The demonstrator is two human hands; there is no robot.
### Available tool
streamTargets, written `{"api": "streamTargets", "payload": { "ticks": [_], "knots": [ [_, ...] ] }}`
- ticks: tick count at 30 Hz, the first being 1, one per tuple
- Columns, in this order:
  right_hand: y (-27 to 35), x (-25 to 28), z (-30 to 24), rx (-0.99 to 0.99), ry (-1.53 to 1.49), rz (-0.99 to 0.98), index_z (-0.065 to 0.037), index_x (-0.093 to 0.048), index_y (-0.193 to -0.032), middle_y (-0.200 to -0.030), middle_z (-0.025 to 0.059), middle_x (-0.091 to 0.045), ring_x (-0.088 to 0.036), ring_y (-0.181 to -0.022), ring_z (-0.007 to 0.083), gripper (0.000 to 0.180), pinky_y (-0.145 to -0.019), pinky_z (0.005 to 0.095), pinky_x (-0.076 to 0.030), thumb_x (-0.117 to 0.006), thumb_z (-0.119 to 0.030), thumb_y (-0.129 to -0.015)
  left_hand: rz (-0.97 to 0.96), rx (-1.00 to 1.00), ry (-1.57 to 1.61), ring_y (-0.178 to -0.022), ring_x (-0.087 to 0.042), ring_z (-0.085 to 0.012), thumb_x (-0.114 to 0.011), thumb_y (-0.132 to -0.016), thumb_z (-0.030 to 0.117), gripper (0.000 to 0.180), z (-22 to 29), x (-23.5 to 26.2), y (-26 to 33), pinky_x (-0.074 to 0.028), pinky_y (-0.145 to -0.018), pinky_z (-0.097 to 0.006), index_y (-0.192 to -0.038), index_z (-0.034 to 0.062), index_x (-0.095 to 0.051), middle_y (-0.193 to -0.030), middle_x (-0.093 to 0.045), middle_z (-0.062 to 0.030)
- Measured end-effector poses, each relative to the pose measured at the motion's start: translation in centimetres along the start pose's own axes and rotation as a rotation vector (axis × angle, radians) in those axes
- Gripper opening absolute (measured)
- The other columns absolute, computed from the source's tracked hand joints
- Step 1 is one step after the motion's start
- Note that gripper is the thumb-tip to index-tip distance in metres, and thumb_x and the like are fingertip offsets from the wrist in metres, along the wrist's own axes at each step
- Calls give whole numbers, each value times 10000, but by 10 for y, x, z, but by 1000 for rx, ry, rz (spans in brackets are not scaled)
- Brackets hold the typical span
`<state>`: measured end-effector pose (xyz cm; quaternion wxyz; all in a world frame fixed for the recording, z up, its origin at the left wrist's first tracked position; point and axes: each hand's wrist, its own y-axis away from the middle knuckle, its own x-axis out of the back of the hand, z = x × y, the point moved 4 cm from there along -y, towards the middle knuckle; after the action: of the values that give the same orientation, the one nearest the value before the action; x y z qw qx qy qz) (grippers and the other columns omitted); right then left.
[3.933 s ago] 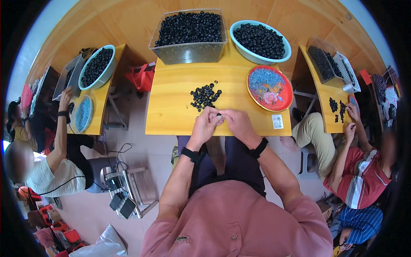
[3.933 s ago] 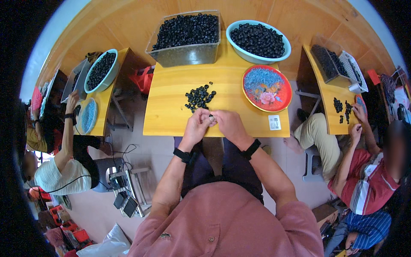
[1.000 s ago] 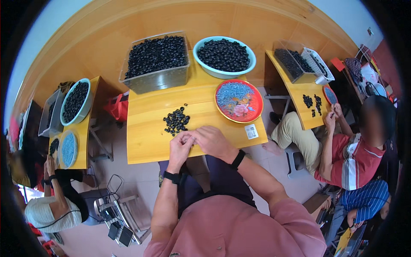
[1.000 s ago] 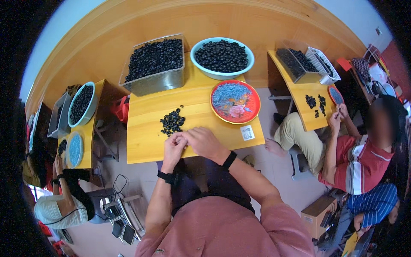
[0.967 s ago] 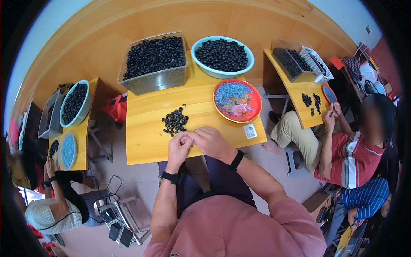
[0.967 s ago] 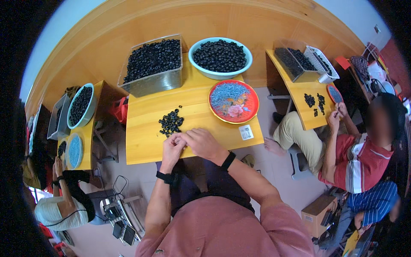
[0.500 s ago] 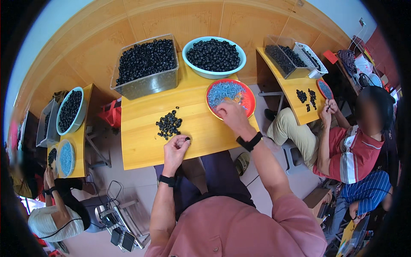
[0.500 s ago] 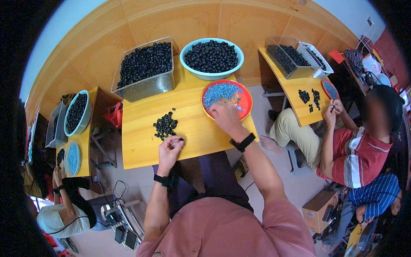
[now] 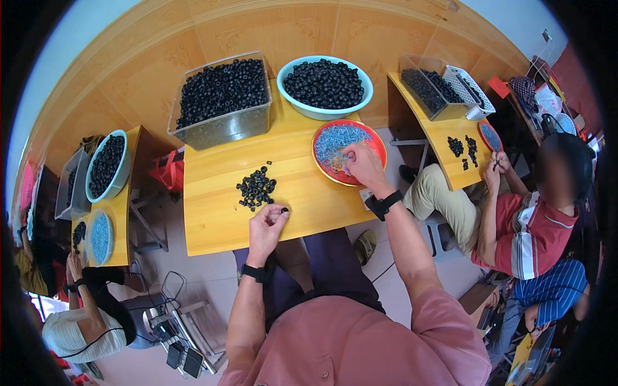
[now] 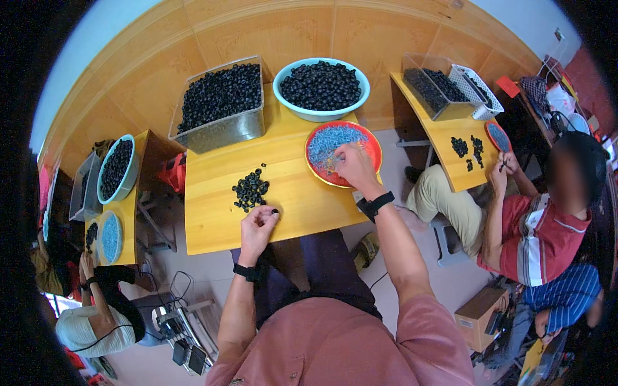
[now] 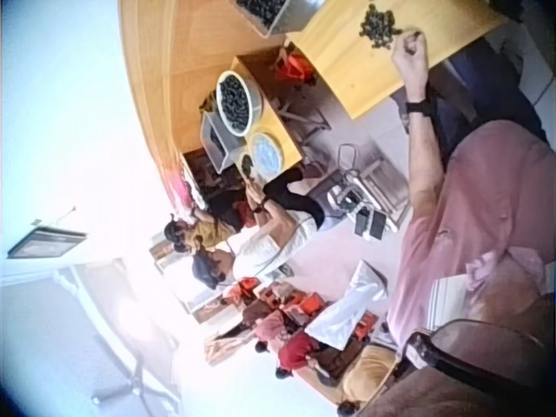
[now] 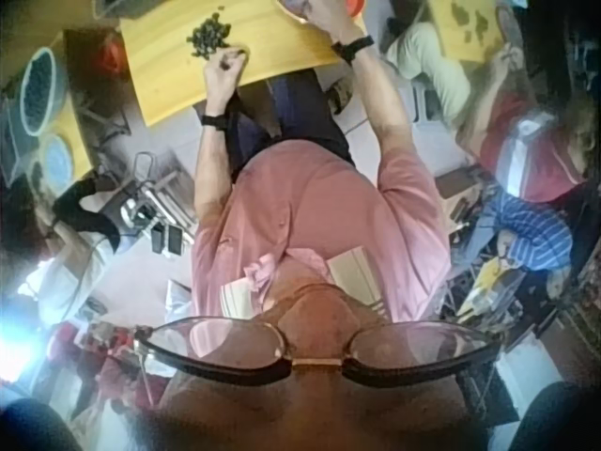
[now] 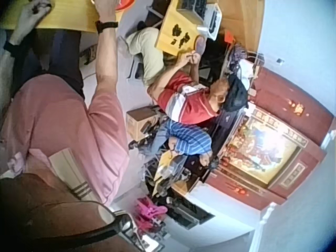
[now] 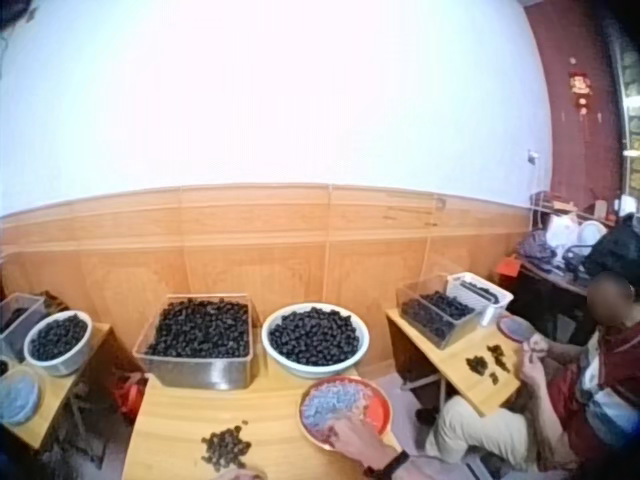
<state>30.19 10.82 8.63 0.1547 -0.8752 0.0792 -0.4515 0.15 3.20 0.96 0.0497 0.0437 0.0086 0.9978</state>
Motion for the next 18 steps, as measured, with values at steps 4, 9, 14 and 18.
{"api": "streamTargets", "payload": {
  "ticks": [4,9,14,18],
  "knots": [
    [-3,16,7,-42,-132,71,-9,-715,-1016,-947,172,-720,-680,-910,360,212,-811,442,-541,-628,-19,-823,11,-25,14,-742,-564,-28,-725,-913,39,156,5,-4,1,-485,-705,-202,-1047,-20,-671,-864,-654,17],
    [2,24,33,-193,-8,51,-59,-743,-953,-937,169,-729,-698,-893,362,155,-777,467,-550,-642,-75,-838,27,-37,-4,-724,-543,-23,-727,-907,35,147,8,-6,1,-480,-694,-201,-1035,-15,-676,-841,-649,24],
    [6,29,22,-202,149,-56,-54,-748,-980,-966,172,-736,-715,-887,347,146,-792,436,-565,-658,-62,-866,23,-43,32,-728,-549,-21,-721,-907,18,139,9,-4,2,-481,-702,-194,-1031,-22,-673,-846,-658,19],
    [7,26,36,-240,221,-14,-61,-755,-964,-953,175,-733,-708,-906,355,146,-808,452,-559,-644,-63,-869,18,-40,35,-726,-543,-19,-718,-907,9,137,10,-7,1,-477,-697,-190,-1032,-24,-672,-851,-657,20]
  ]
}}
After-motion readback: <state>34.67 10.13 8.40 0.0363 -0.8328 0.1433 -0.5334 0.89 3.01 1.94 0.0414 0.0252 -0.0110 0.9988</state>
